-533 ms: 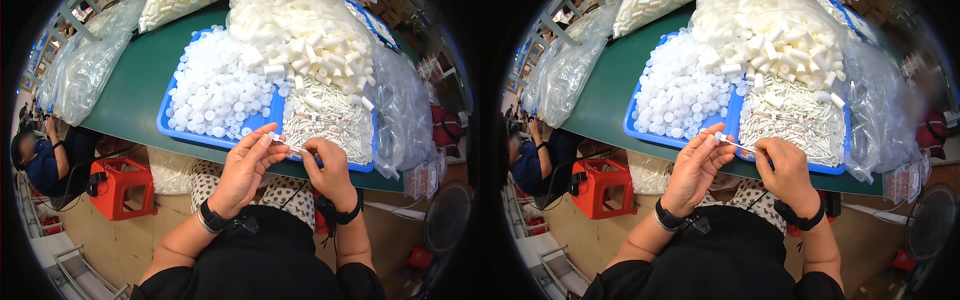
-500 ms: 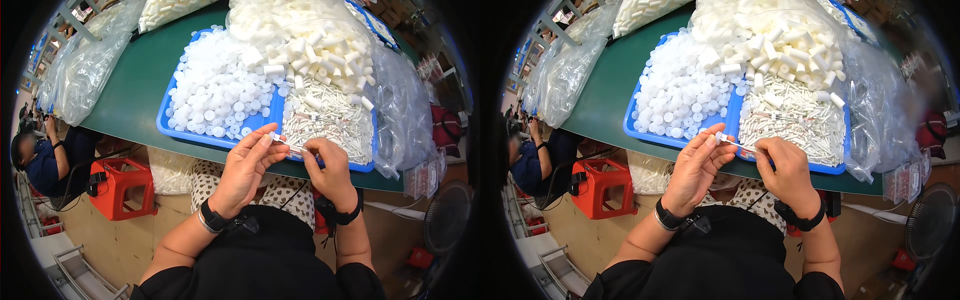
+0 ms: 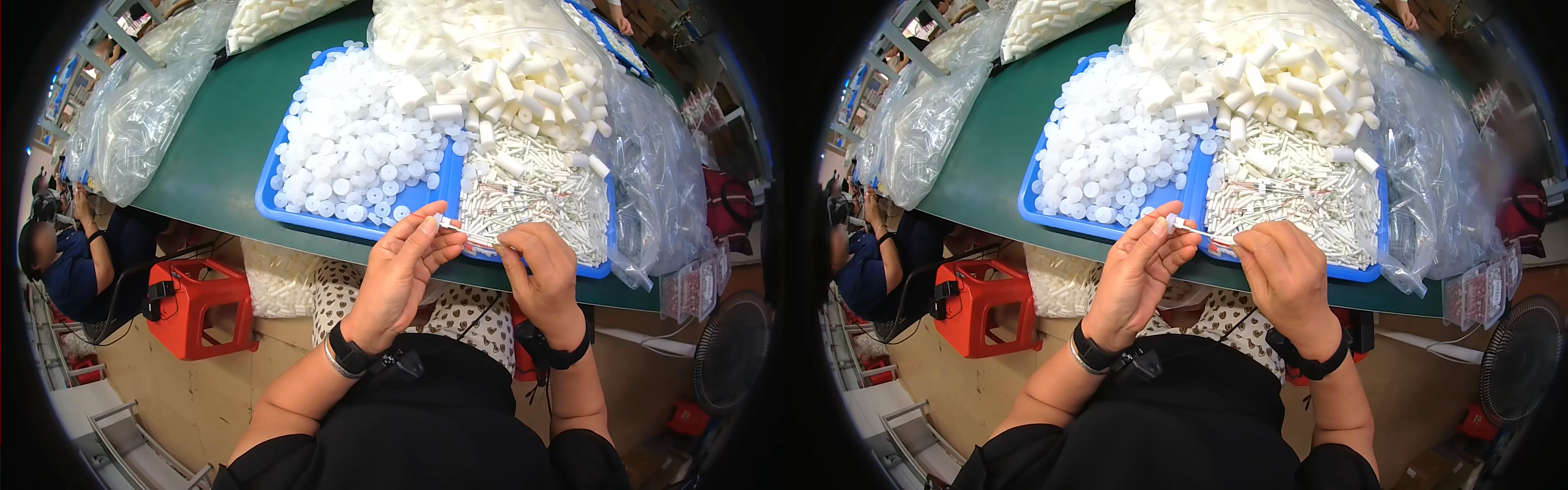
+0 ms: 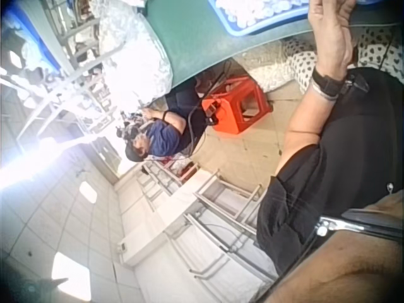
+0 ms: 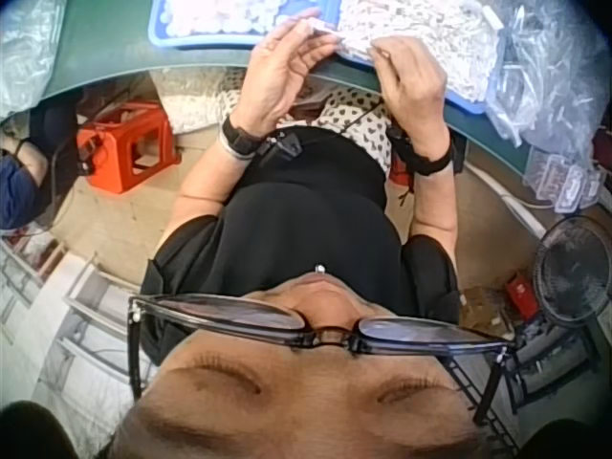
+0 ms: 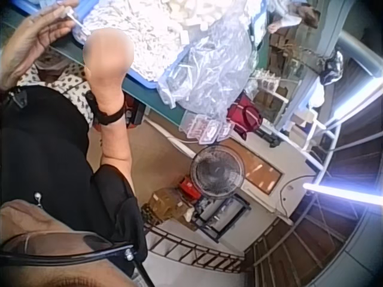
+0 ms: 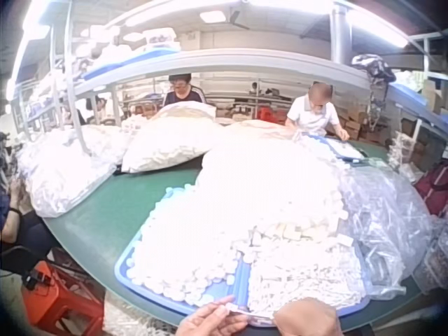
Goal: The person repeatedly picks up small white plastic caps and thin white rods from blue trays on a table. They insert the rods into the caps by hand and place the assembled units back into the tray. The process is repetitive and involves handling small parts one at a time.
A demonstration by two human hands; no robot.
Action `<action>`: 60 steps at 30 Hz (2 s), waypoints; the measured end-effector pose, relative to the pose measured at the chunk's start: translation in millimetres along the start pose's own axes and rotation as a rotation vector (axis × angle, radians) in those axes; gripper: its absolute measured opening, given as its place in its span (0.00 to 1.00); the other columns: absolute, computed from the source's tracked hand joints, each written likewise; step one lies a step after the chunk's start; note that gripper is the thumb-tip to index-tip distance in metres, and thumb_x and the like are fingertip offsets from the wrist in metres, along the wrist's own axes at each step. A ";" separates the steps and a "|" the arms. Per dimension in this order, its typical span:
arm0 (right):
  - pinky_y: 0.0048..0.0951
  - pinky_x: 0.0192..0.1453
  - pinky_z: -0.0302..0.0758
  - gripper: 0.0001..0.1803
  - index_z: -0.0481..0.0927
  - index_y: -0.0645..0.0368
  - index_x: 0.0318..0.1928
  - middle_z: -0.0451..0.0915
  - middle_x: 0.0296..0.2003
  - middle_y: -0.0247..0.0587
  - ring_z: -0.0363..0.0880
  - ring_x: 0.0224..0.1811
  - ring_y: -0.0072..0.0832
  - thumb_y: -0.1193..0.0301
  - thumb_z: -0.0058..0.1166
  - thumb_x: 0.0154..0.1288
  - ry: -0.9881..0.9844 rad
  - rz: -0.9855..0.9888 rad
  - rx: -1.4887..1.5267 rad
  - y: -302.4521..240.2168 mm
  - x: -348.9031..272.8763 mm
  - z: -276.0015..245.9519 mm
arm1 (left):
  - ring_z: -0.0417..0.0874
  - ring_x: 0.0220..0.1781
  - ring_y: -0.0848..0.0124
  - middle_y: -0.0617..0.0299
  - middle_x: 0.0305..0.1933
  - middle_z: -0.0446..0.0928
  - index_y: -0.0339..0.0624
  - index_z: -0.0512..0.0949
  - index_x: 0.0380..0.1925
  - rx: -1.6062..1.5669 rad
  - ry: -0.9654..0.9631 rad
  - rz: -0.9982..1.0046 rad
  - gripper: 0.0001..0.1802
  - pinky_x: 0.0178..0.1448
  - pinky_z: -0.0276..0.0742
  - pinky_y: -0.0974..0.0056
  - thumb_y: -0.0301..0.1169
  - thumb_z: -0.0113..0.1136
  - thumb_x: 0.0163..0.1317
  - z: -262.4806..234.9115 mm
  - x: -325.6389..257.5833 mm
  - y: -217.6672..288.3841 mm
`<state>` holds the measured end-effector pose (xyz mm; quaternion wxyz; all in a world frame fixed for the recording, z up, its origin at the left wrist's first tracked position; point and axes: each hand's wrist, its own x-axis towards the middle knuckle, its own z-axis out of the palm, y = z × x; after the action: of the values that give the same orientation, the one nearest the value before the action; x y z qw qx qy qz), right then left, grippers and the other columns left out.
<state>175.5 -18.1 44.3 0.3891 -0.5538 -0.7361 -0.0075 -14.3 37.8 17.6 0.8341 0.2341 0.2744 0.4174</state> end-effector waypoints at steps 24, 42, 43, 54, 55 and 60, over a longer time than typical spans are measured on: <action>0.26 0.32 0.76 0.10 0.80 0.66 0.46 0.83 0.29 0.40 0.83 0.29 0.29 0.77 0.60 0.65 -0.259 0.213 0.432 4.6 10.0 5.6 | 0.77 0.61 0.71 0.55 0.64 0.75 0.36 0.67 0.68 0.317 -0.110 -0.013 0.25 0.65 0.75 0.65 0.34 0.52 0.75 -2.3 -6.9 -9.9; 0.40 0.38 0.77 0.12 0.80 0.62 0.45 0.81 0.35 0.47 0.82 0.37 0.44 0.69 0.60 0.64 -0.230 0.120 -0.423 53.1 57.2 9.1 | 0.83 0.49 0.70 0.52 0.53 0.80 0.33 0.68 0.64 0.134 -0.075 -0.116 0.22 0.58 0.79 0.65 0.36 0.49 0.76 1.1 -11.8 -7.5; 0.41 0.39 0.77 0.11 0.80 0.63 0.44 0.81 0.35 0.47 0.82 0.38 0.45 0.70 0.59 0.64 -0.318 0.134 -0.478 56.9 56.8 10.8 | 0.83 0.49 0.70 0.52 0.53 0.80 0.32 0.68 0.64 0.125 -0.081 -0.117 0.22 0.58 0.79 0.65 0.36 0.48 0.77 0.7 -12.6 -6.9; 0.26 0.33 0.73 0.09 0.79 0.65 0.44 0.80 0.28 0.41 0.76 0.26 0.25 0.72 0.59 0.67 -0.282 0.436 0.277 -12.2 30.6 -18.6 | 0.81 0.51 0.72 0.56 0.54 0.79 0.32 0.73 0.59 0.307 -0.154 0.130 0.21 0.55 0.78 0.69 0.38 0.47 0.77 4.2 -9.9 4.9; 0.24 0.33 0.73 0.10 0.79 0.65 0.44 0.80 0.29 0.39 0.76 0.27 0.21 0.74 0.62 0.64 -0.289 0.515 0.385 -13.4 19.8 -17.2 | 0.81 0.50 0.73 0.57 0.54 0.79 0.34 0.74 0.58 0.333 -0.150 0.130 0.20 0.55 0.77 0.69 0.37 0.48 0.77 5.1 -10.4 3.7; 0.21 0.36 0.80 0.09 0.77 0.68 0.48 0.82 0.34 0.39 0.82 0.31 0.20 0.74 0.53 0.73 -0.329 0.854 0.957 -14.7 5.2 -21.2 | 0.80 0.47 0.75 0.61 0.51 0.79 0.35 0.76 0.57 0.474 -0.177 0.139 0.18 0.56 0.76 0.68 0.36 0.51 0.76 2.8 -19.0 -1.8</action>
<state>175.0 -29.0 68.3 0.4434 -0.5571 -0.4236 0.5600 -20.9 20.7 23.6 0.7459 0.4769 0.2737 0.3757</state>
